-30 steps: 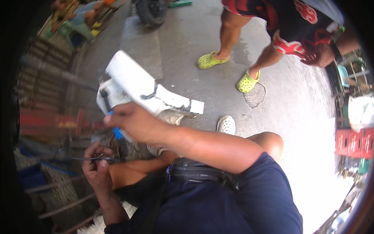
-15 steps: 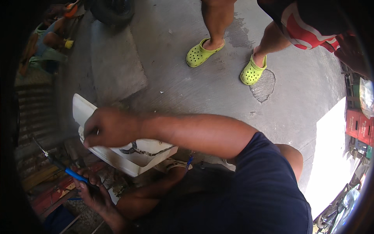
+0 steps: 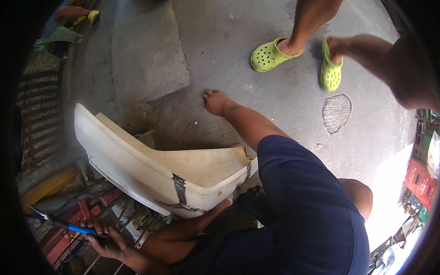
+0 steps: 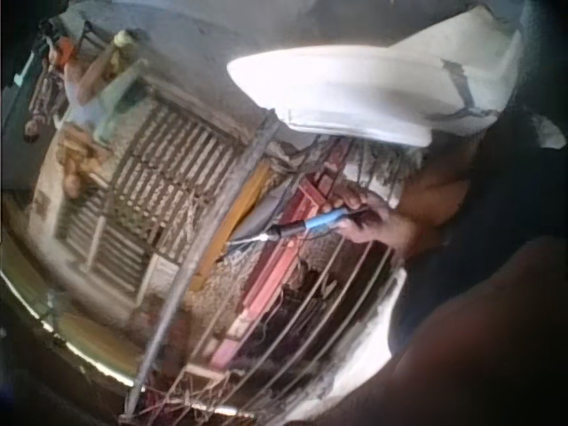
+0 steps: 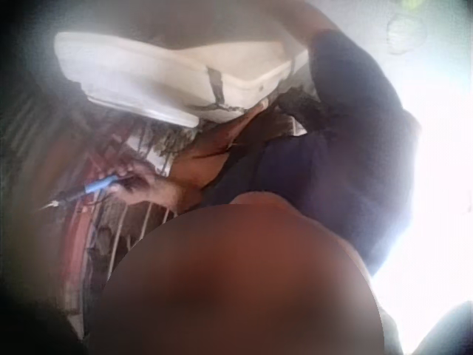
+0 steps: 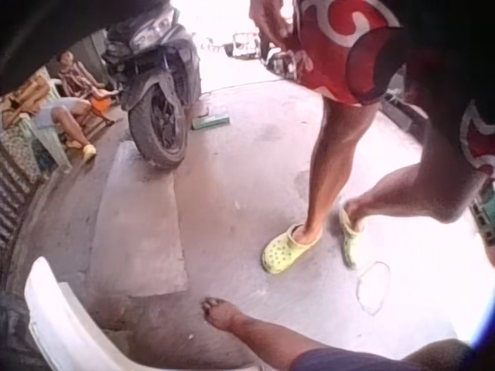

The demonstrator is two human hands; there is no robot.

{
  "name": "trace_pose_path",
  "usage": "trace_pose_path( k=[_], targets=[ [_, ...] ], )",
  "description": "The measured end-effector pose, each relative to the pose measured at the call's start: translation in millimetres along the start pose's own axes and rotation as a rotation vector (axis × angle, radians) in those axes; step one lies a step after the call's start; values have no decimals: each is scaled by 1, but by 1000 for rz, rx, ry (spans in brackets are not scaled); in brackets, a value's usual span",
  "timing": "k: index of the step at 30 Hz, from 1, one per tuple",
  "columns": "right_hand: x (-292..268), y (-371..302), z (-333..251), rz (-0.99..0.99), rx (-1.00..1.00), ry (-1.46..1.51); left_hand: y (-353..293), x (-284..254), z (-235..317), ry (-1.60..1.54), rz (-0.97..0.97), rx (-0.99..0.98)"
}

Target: The person uses a soldering iron to apply a dark sealant or adhesive along the seams of a white plastic component. They hold the part steady with one hand while guiding the tool with the other, then inspect the treated area.

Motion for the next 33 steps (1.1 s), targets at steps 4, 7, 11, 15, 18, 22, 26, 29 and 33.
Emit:
trace_pose_path(
  k=[4, 7, 11, 15, 18, 22, 26, 29, 33],
  targets=[
    [10, -13, 6, -74, 31, -24, 5, -1, -12, 54, 13, -59],
    [3, -32, 14, 75, 188, 74, 13, 2, -21, 39, -22, -75],
    [-19, -68, 39, 46, 386, 42, 23, 6, -20, -8, -83, -79],
    [-88, -137, 52, 241, 573, 193, 17, 0, -14, 44, -68, -58],
    [-159, -208, 17, 223, 576, 322, -5, -9, -2, 60, -53, -23],
    [-231, -297, -109, 31, 782, 572, -40, -29, 28, 33, -28, -38],
    [-285, -339, -303, -59, 295, 1018, -61, -46, 51, 41, -56, -26],
    [-316, -362, -437, -110, -426, 1198, -80, -61, 58, 60, -17, -56],
    [-318, -370, -538, -174, -885, 1406, -106, -81, 65, 77, -23, -90]
  ],
)
Point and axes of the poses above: each hand's wrist, its own y-axis towards the middle knuckle, its own x-axis out of the palm, z = x × y, the point moved 4 cm from there along y, towards the middle knuckle, and after that the axes turned 12 degrees about y, right-handed, at the moved point
